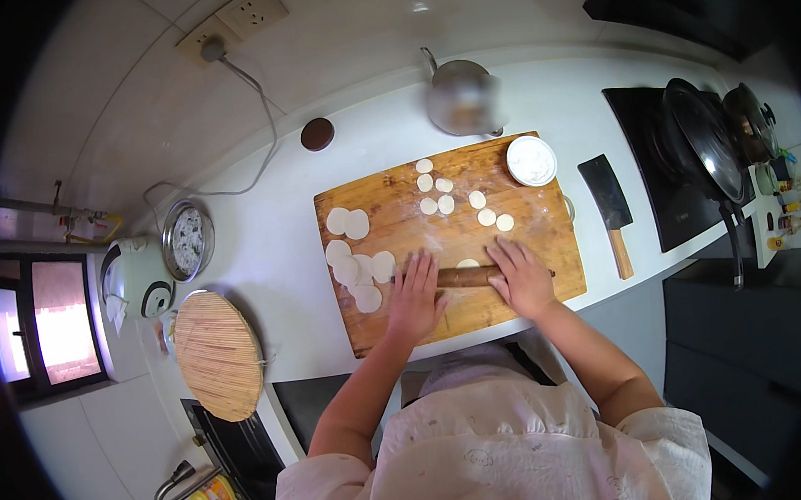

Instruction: The person rolls small dough balls into flat circular discs using a wooden rolling pin on a wooden cutting board. They repeatedly pick up a dough ball, flatten it, and place the finished disc aside on the board.

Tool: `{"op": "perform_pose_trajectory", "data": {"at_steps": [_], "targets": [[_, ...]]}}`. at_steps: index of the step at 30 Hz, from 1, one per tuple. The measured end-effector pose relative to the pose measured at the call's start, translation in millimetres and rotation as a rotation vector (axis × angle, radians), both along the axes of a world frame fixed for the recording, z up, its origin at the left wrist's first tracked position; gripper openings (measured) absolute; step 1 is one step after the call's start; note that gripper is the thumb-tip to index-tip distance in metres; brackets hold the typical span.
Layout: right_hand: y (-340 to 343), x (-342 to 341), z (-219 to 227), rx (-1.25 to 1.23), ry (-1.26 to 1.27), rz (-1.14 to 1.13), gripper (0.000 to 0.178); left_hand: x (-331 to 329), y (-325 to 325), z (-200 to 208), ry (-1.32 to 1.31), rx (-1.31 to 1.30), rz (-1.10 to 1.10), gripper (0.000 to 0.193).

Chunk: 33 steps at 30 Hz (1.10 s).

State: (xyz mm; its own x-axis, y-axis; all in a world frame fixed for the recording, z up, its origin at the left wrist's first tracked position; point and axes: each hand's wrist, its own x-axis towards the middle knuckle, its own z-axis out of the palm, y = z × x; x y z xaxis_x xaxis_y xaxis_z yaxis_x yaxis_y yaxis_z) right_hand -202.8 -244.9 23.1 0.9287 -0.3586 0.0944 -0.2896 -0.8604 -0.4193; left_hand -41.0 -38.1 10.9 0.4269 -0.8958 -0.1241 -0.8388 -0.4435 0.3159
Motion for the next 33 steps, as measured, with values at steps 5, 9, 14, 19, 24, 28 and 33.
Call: {"op": "perform_pose_trajectory", "data": {"at_steps": [5,9,14,19,24,28,33], "targets": [[-32.8,50.8,-4.2,-0.158,0.019,-0.159,0.059,29.9,-46.8,-22.2,-0.119,-0.101,0.126,0.084],[-24.9,23.9,-7.6,-0.131,0.046,-0.043,0.067,4.3,-23.0,-13.3,-0.008,-0.064,0.114,0.089],[-1.9,-3.0,-1.2,-0.083,0.122,0.086,0.068,-27.3,18.5,-4.2,0.018,-0.027,0.051,0.090],[-28.1,50.8,-9.0,-0.187,0.063,-0.012,0.068,4.9,-21.3,-10.8,-0.010,-0.015,0.234,0.084],[-10.1,14.7,-7.1,-0.059,0.080,0.018,0.072,-0.6,-7.4,6.4,0.124,0.003,0.129,0.074],[5.1,-11.5,-2.4,-0.017,0.103,0.073,0.076,-3.7,-19.7,24.6,0.481,-0.002,0.161,0.071],[12.3,-22.1,-5.5,0.020,0.059,0.084,0.063,5.9,-56.0,12.8,0.321,-0.050,0.101,0.060]]}}
